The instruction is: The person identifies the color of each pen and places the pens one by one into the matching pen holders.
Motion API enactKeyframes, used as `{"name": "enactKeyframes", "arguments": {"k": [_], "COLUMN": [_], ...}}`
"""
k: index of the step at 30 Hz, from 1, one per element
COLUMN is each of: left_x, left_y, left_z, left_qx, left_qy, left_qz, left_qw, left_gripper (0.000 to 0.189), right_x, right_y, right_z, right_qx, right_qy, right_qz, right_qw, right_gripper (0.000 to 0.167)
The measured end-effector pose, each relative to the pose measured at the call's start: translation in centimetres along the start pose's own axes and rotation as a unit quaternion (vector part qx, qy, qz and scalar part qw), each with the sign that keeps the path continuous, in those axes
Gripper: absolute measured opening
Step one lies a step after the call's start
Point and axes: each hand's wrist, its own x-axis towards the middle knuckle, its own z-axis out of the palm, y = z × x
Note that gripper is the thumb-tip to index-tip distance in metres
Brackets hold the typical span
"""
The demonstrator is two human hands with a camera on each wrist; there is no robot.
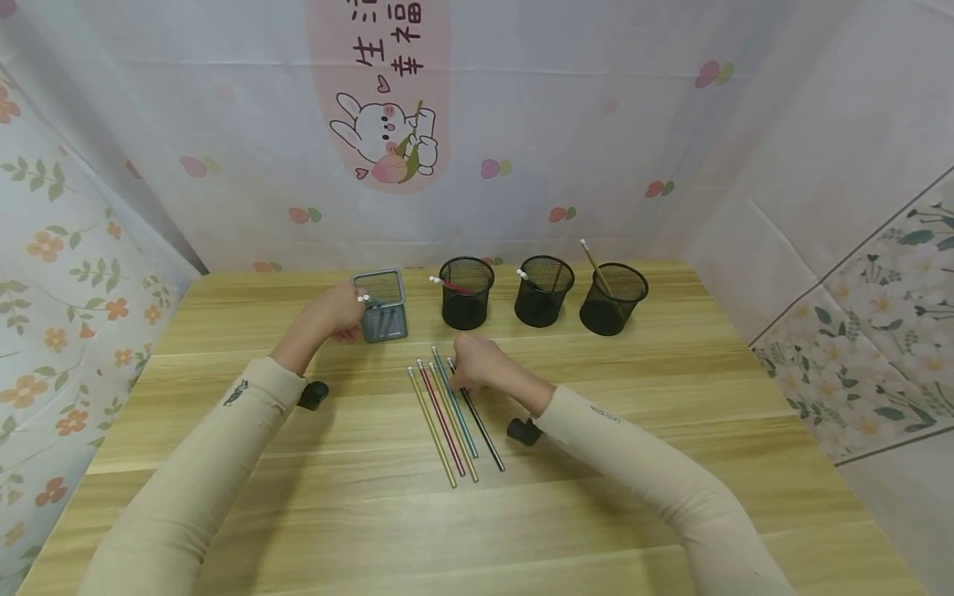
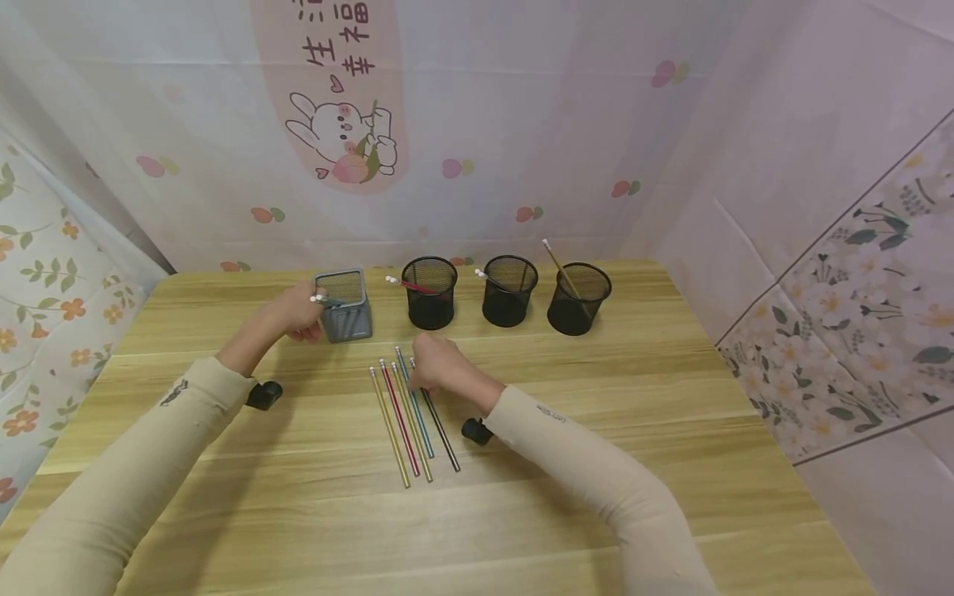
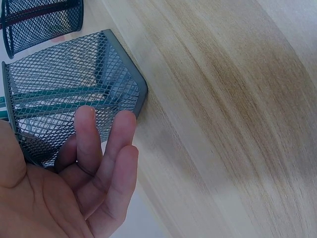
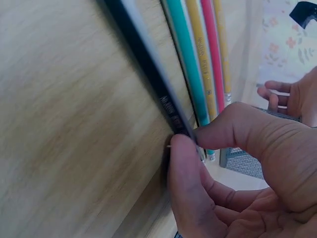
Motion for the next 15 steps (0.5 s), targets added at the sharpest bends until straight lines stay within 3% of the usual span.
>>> {"name": "enactKeyframes", "arguments": {"k": [15], "left_x": [-0.17], "left_y": [-0.08], "left_z": [-0.1], "left_qx": [0.008], "left_qy": [-0.001], "left_qz": [0.007], "left_qw": [0.9999], "left_gripper": [0.048], "right_x": [-0.46], "right_y": [0.15], "right_z": [-0.51], "right_qx": [0.03], "right_qy": [-0.036], "right_qz": [0.01], "right_qw": [0.9989], "right_gripper": [0.054]}}
